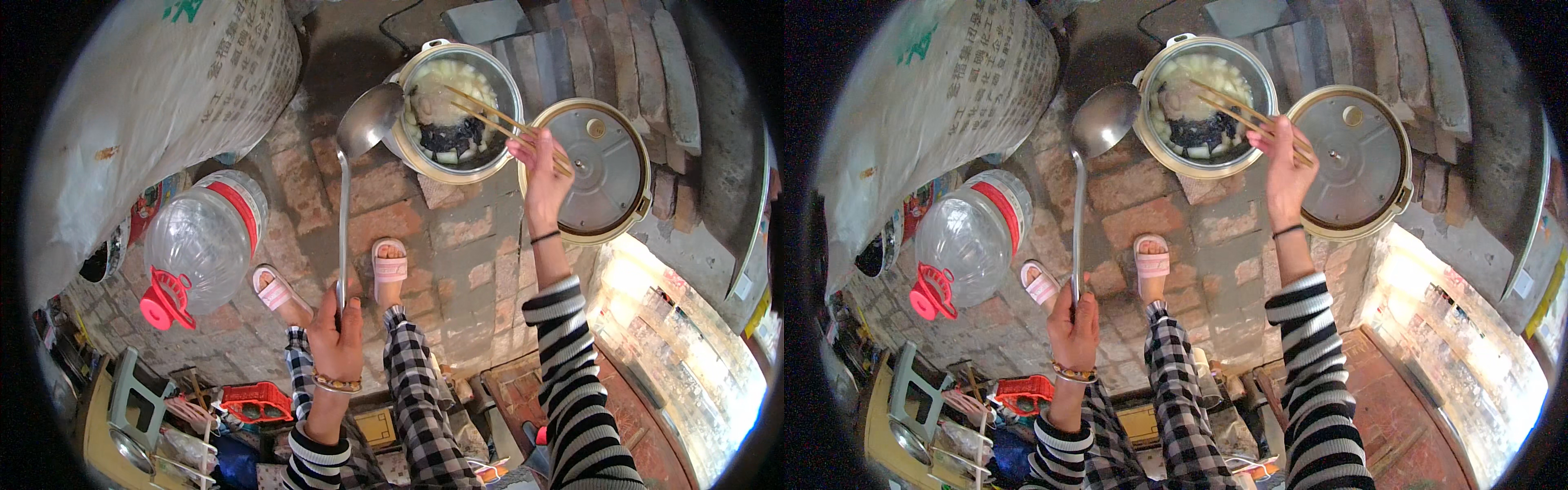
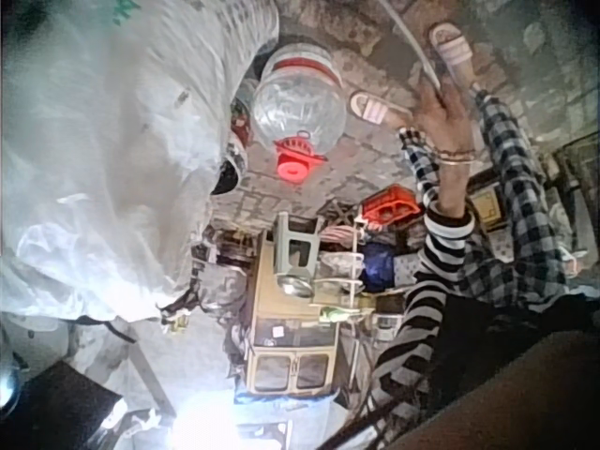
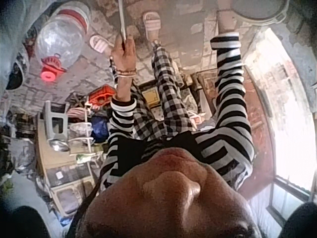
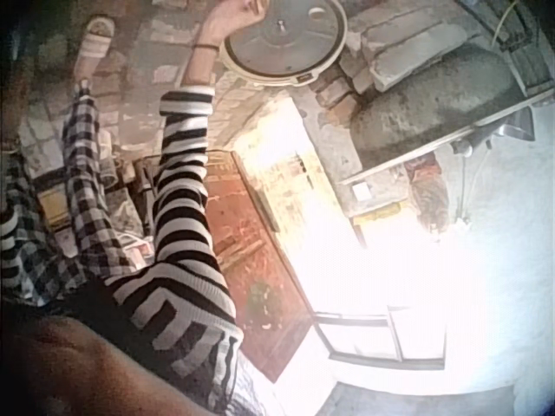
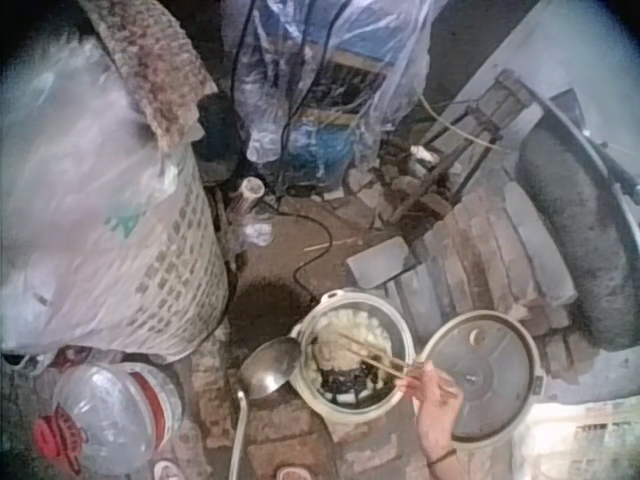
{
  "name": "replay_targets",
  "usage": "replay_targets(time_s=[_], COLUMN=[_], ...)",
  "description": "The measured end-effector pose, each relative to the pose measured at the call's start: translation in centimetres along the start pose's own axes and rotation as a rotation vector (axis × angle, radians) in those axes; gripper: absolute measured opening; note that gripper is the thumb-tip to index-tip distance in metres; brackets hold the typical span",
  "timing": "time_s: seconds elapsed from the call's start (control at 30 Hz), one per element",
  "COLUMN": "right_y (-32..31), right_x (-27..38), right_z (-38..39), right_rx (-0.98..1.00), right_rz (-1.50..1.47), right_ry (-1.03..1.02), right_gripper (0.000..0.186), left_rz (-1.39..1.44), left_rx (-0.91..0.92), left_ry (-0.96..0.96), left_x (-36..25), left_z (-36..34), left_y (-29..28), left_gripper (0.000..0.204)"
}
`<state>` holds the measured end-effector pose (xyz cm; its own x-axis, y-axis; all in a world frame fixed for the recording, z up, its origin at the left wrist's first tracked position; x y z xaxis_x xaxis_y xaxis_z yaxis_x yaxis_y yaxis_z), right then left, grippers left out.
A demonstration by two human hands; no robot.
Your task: The person walks through a cluttered garage and enters a kitchen area. They stir food in a wok, transfer cooked items into bowls, and use a ladle and chopsticks to handle ingredients from a pot.
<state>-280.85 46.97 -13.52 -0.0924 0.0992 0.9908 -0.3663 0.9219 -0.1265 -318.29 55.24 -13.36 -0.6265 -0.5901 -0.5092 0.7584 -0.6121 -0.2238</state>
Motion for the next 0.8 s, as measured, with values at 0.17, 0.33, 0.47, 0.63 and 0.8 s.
replay_targets(time_s=[0.17, 0.33, 0.47, 0.63, 0.8], right_y=[3.4, 7.7, 4.0, -0.4, -3.5], right_x=[0.9, 0.4, -0.7, 0.0, -2.4], right_z=[3.8, 1.7, -0.9, -0.7, -0.2], right_rx=[0.370, 0.663, 0.384, 0.143, 0.192], right_rz=[0.185, 0.579, 0.305, 0.164, 0.359], right_ry=[-0.036, -0.446, -0.205, 0.050, 0.095], right_gripper=[0.023, 0.019, 0.023, 0.027, 0.026], left_rz=[0.204, 0.077, 0.124, 0.243, 0.250], left_rx=[0.060, 0.009, 0.009, 0.041, 0.043], left_ry=[-0.131, -0.004, -0.090, -0.209, -0.147], left_x=[0.9, 1.7, 2.1, 3.0, 2.4], left_z=[0.2, 0.0, 0.5, 0.7, 0.6], left_y=[0.5, 0.2, -0.1, -0.1, 0.0], left_gripper=[0.024, 0.025, 0.025, 0.024, 0.024])
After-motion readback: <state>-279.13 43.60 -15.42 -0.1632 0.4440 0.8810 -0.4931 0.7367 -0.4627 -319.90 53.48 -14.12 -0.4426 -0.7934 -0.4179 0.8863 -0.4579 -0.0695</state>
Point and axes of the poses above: each hand's wrist, its own z-axis away from the middle knuckle, its own y-axis out of the palm, x = y × z, the point moved 10 cm from there along -z, towards the middle knuckle, and after that the axes turned 14 degrees about -y, right-handed, at the moved point
